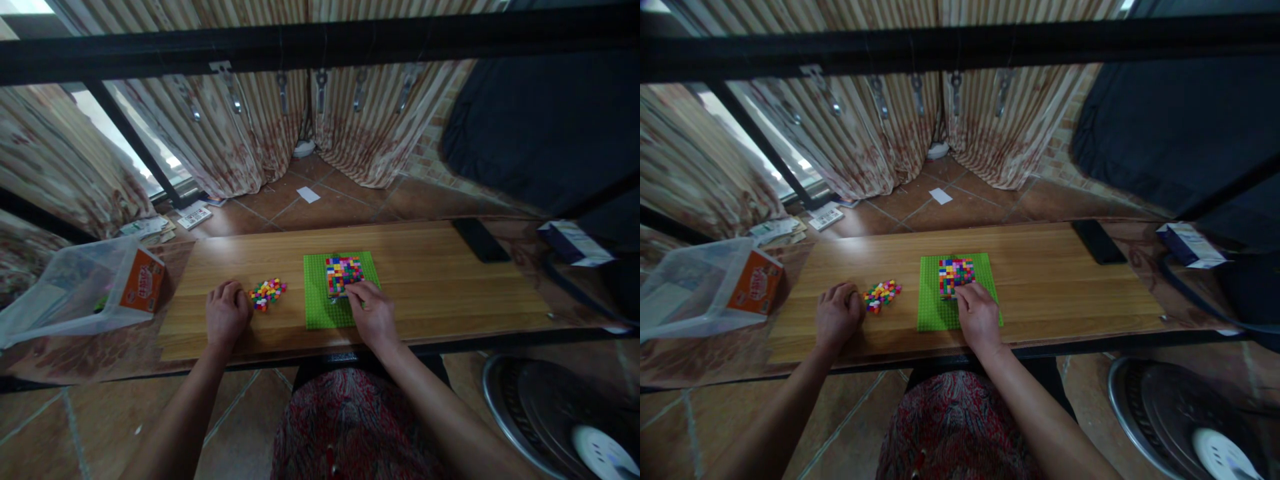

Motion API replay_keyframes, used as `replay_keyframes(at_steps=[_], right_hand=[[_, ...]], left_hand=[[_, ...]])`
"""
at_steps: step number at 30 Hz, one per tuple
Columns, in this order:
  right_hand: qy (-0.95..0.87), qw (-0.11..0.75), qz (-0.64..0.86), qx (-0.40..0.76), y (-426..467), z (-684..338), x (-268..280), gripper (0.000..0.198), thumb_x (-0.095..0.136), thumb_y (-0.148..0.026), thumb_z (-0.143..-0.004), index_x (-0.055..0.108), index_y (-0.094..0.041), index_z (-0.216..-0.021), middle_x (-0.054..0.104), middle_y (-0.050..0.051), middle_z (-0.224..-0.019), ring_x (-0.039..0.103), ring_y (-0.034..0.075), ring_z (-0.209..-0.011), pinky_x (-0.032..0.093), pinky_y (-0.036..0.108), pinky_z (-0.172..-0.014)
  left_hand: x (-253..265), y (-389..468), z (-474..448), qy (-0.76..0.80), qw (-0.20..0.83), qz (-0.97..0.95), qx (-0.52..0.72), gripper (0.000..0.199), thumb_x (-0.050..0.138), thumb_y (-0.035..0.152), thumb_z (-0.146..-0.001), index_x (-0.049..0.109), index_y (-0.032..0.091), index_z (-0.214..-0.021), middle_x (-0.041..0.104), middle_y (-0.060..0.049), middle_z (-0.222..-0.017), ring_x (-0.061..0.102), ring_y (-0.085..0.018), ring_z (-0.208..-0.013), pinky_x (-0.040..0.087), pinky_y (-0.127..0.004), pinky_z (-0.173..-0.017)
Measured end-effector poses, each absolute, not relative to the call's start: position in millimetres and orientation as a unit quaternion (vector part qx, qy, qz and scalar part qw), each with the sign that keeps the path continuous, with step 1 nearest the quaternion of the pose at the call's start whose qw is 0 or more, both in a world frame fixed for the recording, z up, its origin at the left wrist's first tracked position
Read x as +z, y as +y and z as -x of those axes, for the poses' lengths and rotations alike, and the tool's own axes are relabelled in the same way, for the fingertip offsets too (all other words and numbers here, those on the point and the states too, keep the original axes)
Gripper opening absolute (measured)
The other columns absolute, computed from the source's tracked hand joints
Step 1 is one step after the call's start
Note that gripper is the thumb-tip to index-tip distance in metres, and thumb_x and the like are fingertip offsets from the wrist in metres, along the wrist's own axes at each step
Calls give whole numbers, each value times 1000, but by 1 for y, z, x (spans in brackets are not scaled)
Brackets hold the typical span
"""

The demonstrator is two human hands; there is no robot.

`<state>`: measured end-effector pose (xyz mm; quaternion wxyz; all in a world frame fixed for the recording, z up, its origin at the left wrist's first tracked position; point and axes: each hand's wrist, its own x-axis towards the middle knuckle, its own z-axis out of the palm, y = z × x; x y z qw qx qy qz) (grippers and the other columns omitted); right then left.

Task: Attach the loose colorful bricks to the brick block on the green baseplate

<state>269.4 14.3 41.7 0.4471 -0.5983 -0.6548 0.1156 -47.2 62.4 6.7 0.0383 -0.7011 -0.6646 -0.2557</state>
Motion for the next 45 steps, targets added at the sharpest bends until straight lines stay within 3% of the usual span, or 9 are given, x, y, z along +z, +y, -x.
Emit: replay_keyframes(at_steps=[14,31,37,45], right_hand=[[-685,432,582,81,17,-274,27,29,46,-25,-96,74,-22,-89,66,6,-86,63,18,-85,51,32,-82],[-700,446,548,106,1,-252,53,24,48,-25,-96,71,-24,-102,70,6,-97,66,19,-91,53,34,-84],[-753,382,503,188,10,-199,46,24,46,-19,-94,69,-21,-101,68,8,-96,64,20,-91,51,33,-83],[-766,285,543,193,59,-162,22,20,50,-15,-92,69,-19,-96,66,8,-98,60,20,-92,46,31,-86]], left_hand=[[8,62,46,-661,37,705,-255,24,42,27,-88,62,18,-99,67,-14,-107,58,-30,-104,43,-46,-95],[7,60,44,-665,35,698,-261,22,44,25,-87,62,19,-97,66,-13,-107,59,-28,-101,44,-44,-94],[8,59,41,-679,30,686,-259,21,44,24,-88,62,19,-97,66,-12,-108,57,-28,-100,44,-43,-94],[8,58,40,-680,20,681,-270,20,46,23,-88,63,19,-98,66,-11,-110,57,-27,-103,44,-42,-96]])
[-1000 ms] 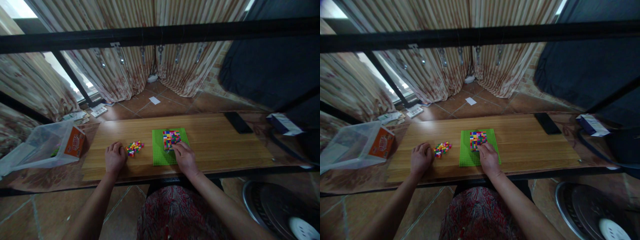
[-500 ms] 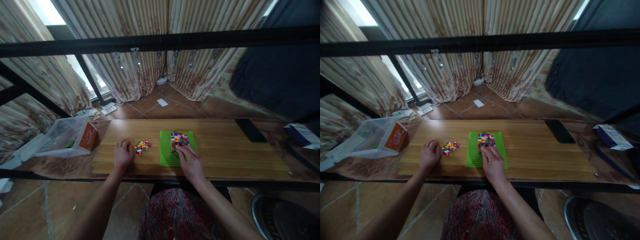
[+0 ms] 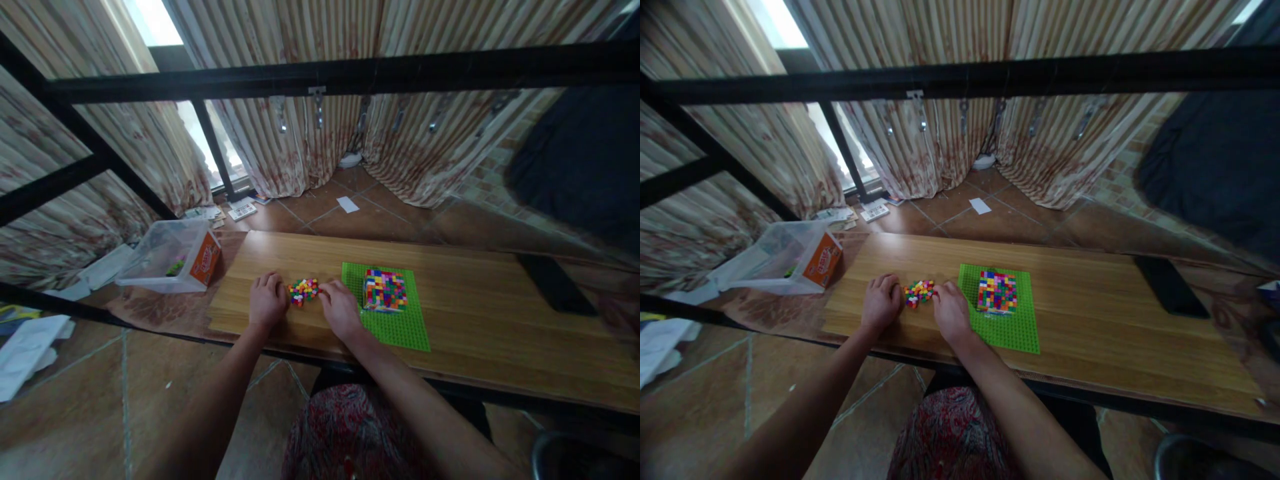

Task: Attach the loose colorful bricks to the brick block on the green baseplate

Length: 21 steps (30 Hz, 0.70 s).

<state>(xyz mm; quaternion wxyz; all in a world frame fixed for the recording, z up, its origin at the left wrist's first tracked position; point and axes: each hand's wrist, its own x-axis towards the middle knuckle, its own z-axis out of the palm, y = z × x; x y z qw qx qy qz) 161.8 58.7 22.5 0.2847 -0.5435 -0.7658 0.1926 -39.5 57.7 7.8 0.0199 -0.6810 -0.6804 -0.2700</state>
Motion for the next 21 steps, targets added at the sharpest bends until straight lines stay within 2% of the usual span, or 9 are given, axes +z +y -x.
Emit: replay_keyframes(at_steps=[5,8,15,21], right_hand=[[-775,225,562,179,69,-154,17,17,53,-16,-91,70,-19,-92,65,9,-96,59,21,-92,45,32,-85],[-773,223,566,179,67,-153,15,17,53,-16,-91,69,-20,-89,65,9,-95,59,22,-91,45,32,-82],[-774,324,502,208,40,-166,16,18,52,-16,-92,66,-22,-82,64,4,-86,59,19,-86,46,31,-80],[-730,397,493,256,-2,-202,25,16,52,-20,-94,66,-22,-86,67,3,-86,62,17,-83,48,29,-77]], left_hand=[[6,58,40,-684,19,677,-272,21,47,23,-87,63,18,-100,65,-11,-112,56,-26,-105,44,-41,-98],[6,58,41,-681,25,679,-271,21,47,23,-88,63,18,-99,66,-11,-111,56,-26,-105,44,-41,-98],[7,58,41,-675,32,686,-268,21,45,23,-87,63,18,-98,66,-12,-110,57,-27,-102,45,-43,-95],[7,59,43,-677,39,687,-261,22,46,23,-87,63,18,-98,67,-12,-107,57,-28,-100,45,-43,-93]])
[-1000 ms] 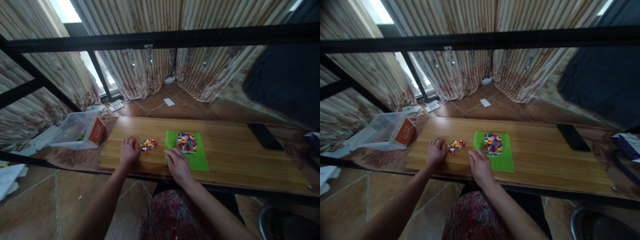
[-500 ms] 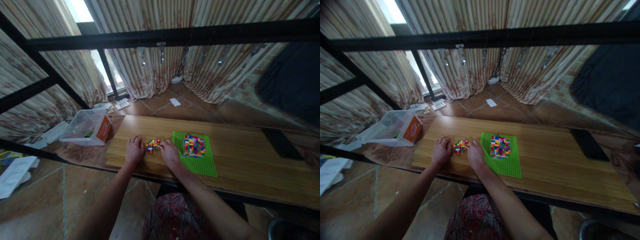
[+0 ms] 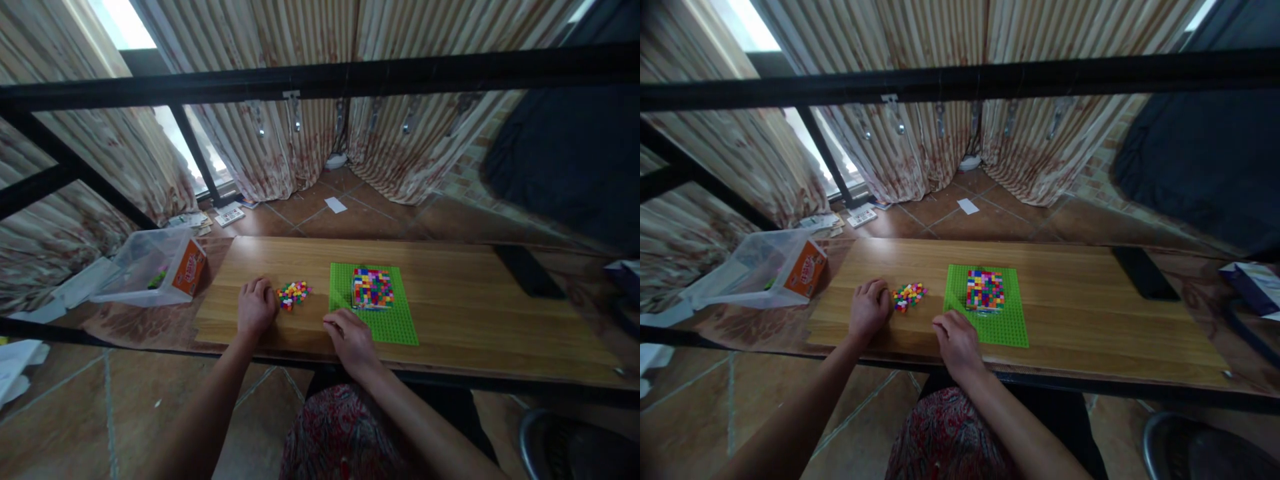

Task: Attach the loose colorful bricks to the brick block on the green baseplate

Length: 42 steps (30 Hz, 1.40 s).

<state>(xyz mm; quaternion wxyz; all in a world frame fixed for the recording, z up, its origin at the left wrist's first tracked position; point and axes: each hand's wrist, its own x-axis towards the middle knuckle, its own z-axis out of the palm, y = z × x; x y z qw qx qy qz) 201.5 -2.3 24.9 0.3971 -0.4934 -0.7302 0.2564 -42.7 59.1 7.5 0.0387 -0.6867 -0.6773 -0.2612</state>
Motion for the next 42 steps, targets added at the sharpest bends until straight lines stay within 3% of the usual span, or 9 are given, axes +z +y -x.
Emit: replay_keyframes(at_steps=[12,26,42], right_hand=[[-654,473,585,77,7,-293,34,17,61,-36,-90,75,-26,-88,64,5,-92,60,20,-89,50,36,-80],[-657,473,582,68,24,-292,33,14,66,-36,-86,74,-25,-86,63,5,-95,59,21,-92,48,37,-82],[-702,443,557,35,22,-292,34,18,60,-30,-91,74,-25,-81,65,4,-91,57,19,-87,46,34,-80]], left_hand=[[5,62,47,-658,44,705,-263,22,44,25,-88,63,18,-96,67,-12,-106,59,-28,-102,44,-45,-94],[7,62,47,-660,40,703,-262,22,44,27,-88,62,19,-99,67,-12,-108,58,-28,-105,44,-45,-95],[7,62,46,-666,44,700,-254,23,43,27,-88,62,19,-98,67,-12,-105,58,-28,-102,44,-44,-94]])
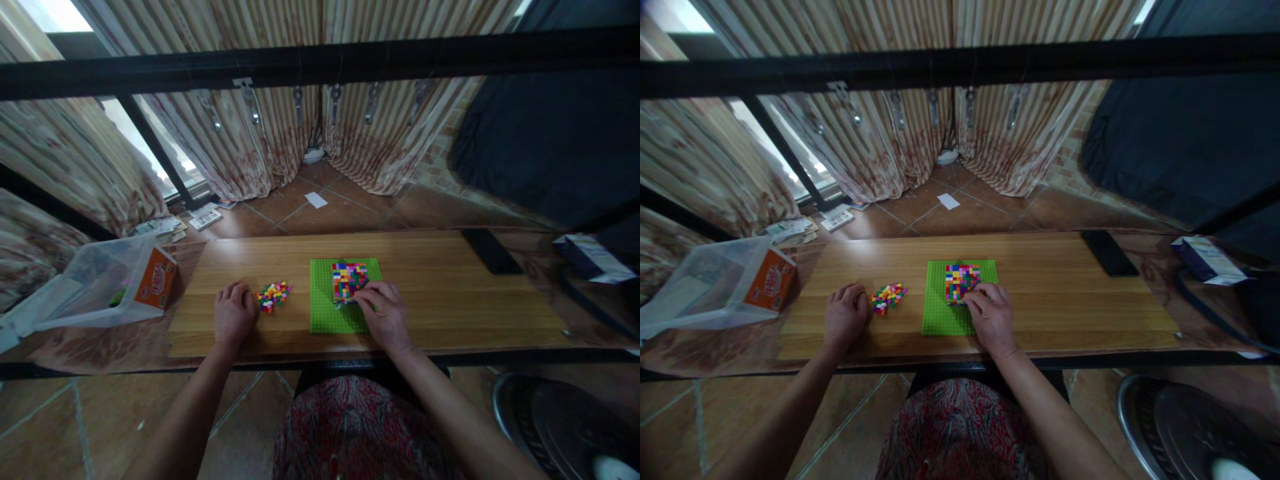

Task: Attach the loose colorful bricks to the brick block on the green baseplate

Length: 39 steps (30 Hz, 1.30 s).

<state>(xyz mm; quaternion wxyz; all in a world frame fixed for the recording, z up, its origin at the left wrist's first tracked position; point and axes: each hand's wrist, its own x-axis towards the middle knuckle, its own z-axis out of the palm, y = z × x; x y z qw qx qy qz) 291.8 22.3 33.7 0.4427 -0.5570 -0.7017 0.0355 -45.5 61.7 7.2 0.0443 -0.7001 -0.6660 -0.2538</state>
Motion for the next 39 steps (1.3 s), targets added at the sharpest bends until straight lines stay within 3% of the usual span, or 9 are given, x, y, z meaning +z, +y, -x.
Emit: replay_keyframes(at_steps=[12,17,24,31,39], right_hand=[[-707,426,562,42,25,-290,26,20,57,-32,-93,74,-24,-85,66,5,-91,59,20,-88,48,37,-83],[-669,467,577,44,16,-294,28,19,59,-35,-91,72,-24,-99,68,6,-95,62,21,-92,51,39,-86],[-662,493,558,87,-15,-280,37,14,56,-27,-93,70,-24,-94,68,5,-90,63,18,-86,52,34,-79],[-738,417,494,193,-25,-227,28,18,50,-24,-95,68,-25,-99,68,5,-94,63,19,-91,52,33,-81],[-775,324,512,180,36,-177,19,29,42,-13,-93,67,-19,-106,65,11,-99,58,24,-97,47,38,-89]], left_hand=[[5,62,47,-658,40,706,-258,23,42,27,-88,62,19,-97,67,-13,-106,58,-29,-104,43,-46,-95],[5,62,47,-654,41,708,-263,21,43,28,-88,61,20,-96,67,-13,-105,58,-29,-105,43,-46,-95],[6,61,46,-656,39,706,-263,21,43,25,-87,61,19,-96,67,-13,-106,59,-29,-102,43,-45,-94],[9,59,42,-672,30,693,-259,22,44,25,-87,62,19,-97,66,-12,-106,59,-28,-101,44,-45,-93],[8,58,41,-679,26,687,-258,21,45,24,-88,62,19,-97,66,-12,-109,57,-28,-103,43,-44,-96]])
